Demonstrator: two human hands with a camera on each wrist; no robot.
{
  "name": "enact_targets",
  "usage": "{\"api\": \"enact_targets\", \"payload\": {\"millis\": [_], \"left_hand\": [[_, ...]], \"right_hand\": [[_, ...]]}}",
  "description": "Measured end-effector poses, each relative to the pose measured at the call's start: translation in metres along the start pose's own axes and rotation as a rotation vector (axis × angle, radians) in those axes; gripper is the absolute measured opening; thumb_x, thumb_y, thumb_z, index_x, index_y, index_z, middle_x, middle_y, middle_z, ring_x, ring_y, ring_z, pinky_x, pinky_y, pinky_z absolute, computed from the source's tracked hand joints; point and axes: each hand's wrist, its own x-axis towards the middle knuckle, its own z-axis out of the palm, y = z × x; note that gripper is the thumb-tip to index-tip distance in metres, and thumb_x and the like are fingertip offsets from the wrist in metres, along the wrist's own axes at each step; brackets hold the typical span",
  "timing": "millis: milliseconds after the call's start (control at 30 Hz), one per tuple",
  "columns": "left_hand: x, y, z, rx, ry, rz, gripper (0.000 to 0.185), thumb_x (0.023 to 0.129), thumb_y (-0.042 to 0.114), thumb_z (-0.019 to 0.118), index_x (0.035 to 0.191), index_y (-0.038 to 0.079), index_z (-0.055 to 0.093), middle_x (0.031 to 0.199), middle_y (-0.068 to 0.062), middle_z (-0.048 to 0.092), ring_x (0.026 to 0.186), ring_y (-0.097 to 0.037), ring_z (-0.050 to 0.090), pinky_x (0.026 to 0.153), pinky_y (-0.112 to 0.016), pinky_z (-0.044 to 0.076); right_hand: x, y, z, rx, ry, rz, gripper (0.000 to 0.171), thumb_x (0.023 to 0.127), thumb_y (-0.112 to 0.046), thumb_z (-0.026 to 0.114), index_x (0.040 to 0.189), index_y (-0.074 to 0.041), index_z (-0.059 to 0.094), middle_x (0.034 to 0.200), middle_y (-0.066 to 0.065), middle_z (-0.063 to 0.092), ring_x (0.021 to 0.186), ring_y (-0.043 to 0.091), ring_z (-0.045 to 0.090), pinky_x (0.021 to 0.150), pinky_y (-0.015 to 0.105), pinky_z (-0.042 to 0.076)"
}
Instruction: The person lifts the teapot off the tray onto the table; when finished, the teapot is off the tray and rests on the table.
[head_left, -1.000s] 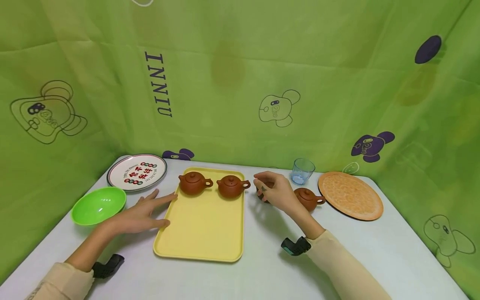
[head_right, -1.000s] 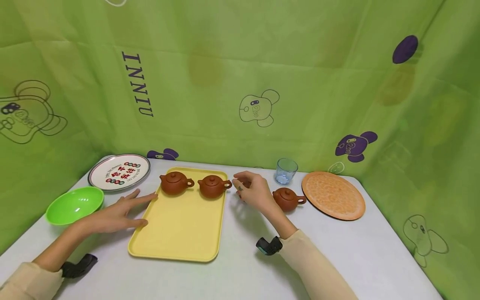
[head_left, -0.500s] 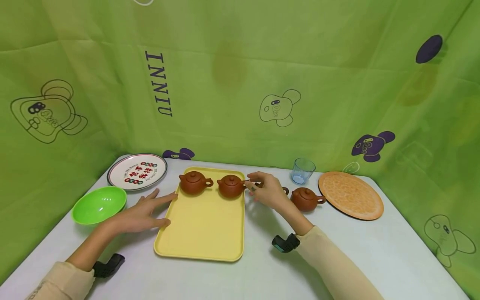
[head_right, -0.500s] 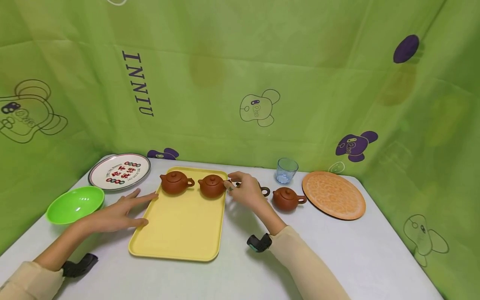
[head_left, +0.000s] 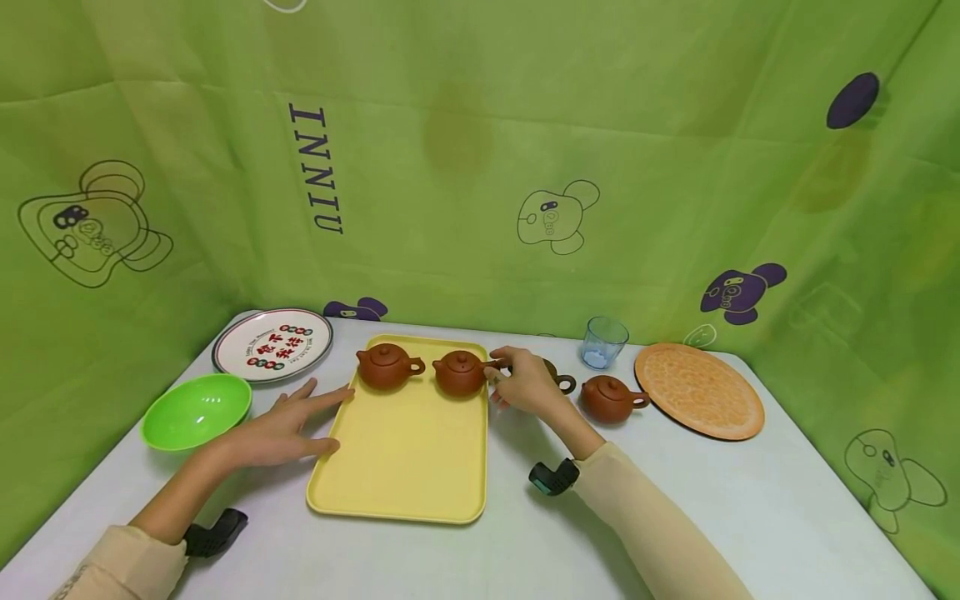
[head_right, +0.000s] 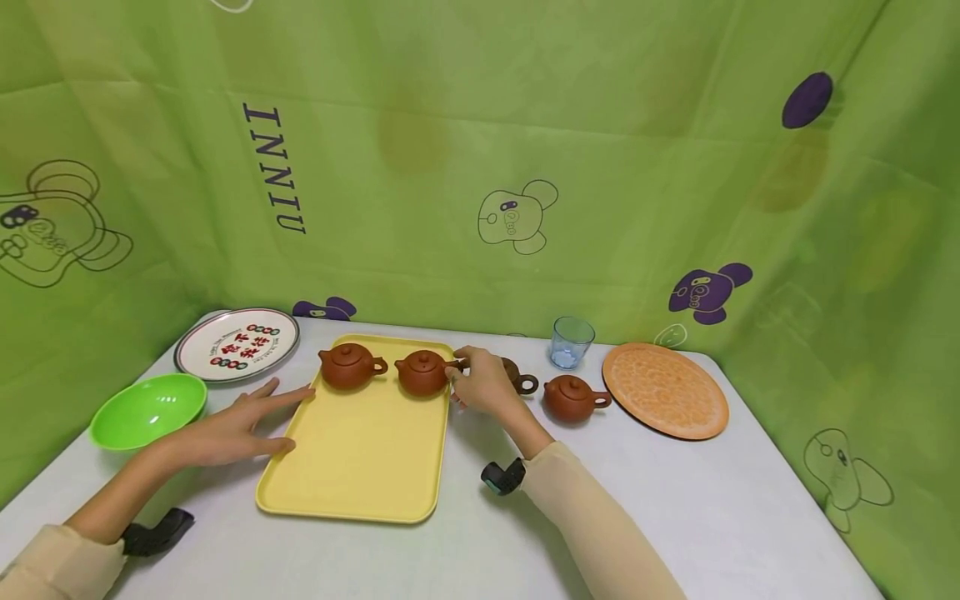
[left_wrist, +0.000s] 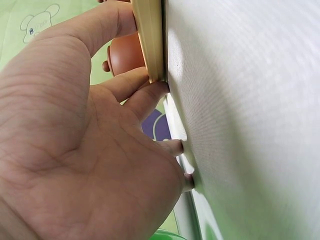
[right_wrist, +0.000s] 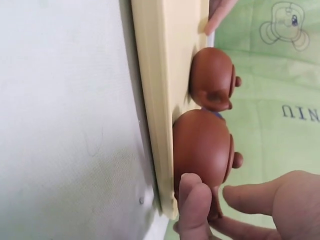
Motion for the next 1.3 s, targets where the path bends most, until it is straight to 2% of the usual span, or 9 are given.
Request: {"api": "enact_targets", "payload": {"millis": [133, 267, 367, 467, 833, 1300], "left_hand": [[0.000, -0.001, 0.000, -0.010, -0.004, 0.002, 0.080, 0.092, 0.036, 0.079, 0.159, 0.005, 0.047, 0.168, -0.025, 0.040, 0.154, -0.069, 0.006, 0.114, -0.090, -0.002], [0.000, -0.001, -0.001, -0.012, -0.004, 0.001, 0.080, 0.092, 0.036, 0.079, 0.159, 0.005, 0.047, 0.168, -0.025, 0.040, 0.155, -0.069, 0.006, 0.115, -0.090, -0.002], [0.000, 0.000, -0.001, -0.003, -0.001, -0.005, 0.080, 0.092, 0.036, 0.079, 0.159, 0.005, 0.047, 0.167, -0.025, 0.040, 0.154, -0.069, 0.006, 0.115, -0.090, -0.001], [0.001, 0.001, 0.000, 0.004, 0.001, -0.011, 0.080, 0.091, 0.036, 0.079, 0.158, 0.005, 0.047, 0.167, -0.026, 0.040, 0.154, -0.069, 0.007, 0.115, -0.090, 0.000], [-0.001, 0.001, -0.001, -0.003, 0.001, -0.011, 0.081, 0.091, 0.035, 0.079, 0.159, 0.005, 0.047, 0.167, -0.025, 0.040, 0.154, -0.069, 0.006, 0.115, -0.090, -0.001], [-0.001, -0.002, 0.001, -0.004, 0.004, 0.004, 0.079, 0.092, 0.036, 0.078, 0.158, 0.005, 0.047, 0.167, -0.025, 0.041, 0.154, -0.069, 0.007, 0.114, -0.090, 0.000]], "right_hand": [[0.002, 0.001, 0.002, -0.029, -0.013, -0.006, 0.043, 0.105, -0.014, 0.065, 0.144, 0.003, 0.060, 0.129, 0.022, 0.074, 0.057, 0.013, 0.073, 0.054, 0.027, 0.061], [0.005, -0.002, 0.002, -0.057, -0.028, -0.001, 0.033, 0.107, -0.013, 0.061, 0.135, 0.004, 0.065, 0.103, 0.020, 0.080, 0.055, 0.015, 0.073, 0.053, 0.029, 0.061], [0.006, -0.003, 0.002, -0.069, -0.032, 0.009, 0.027, 0.108, -0.014, 0.059, 0.128, 0.002, 0.068, 0.078, 0.014, 0.077, 0.054, 0.018, 0.073, 0.052, 0.030, 0.060], [0.008, -0.004, 0.001, -0.075, -0.025, 0.020, 0.024, 0.109, -0.016, 0.058, 0.123, 0.000, 0.070, 0.069, 0.010, 0.075, 0.054, 0.019, 0.073, 0.050, 0.028, 0.058], [0.009, -0.009, 0.002, -0.136, -0.019, 0.023, 0.023, 0.109, -0.015, 0.058, 0.118, -0.001, 0.073, 0.062, 0.007, 0.073, 0.047, 0.011, 0.067, 0.047, 0.021, 0.046], [0.008, -0.011, 0.002, -0.146, -0.027, 0.025, 0.023, 0.108, -0.019, 0.062, 0.121, -0.005, 0.074, 0.065, 0.005, 0.074, 0.049, 0.016, 0.068, 0.047, 0.021, 0.042]]}}
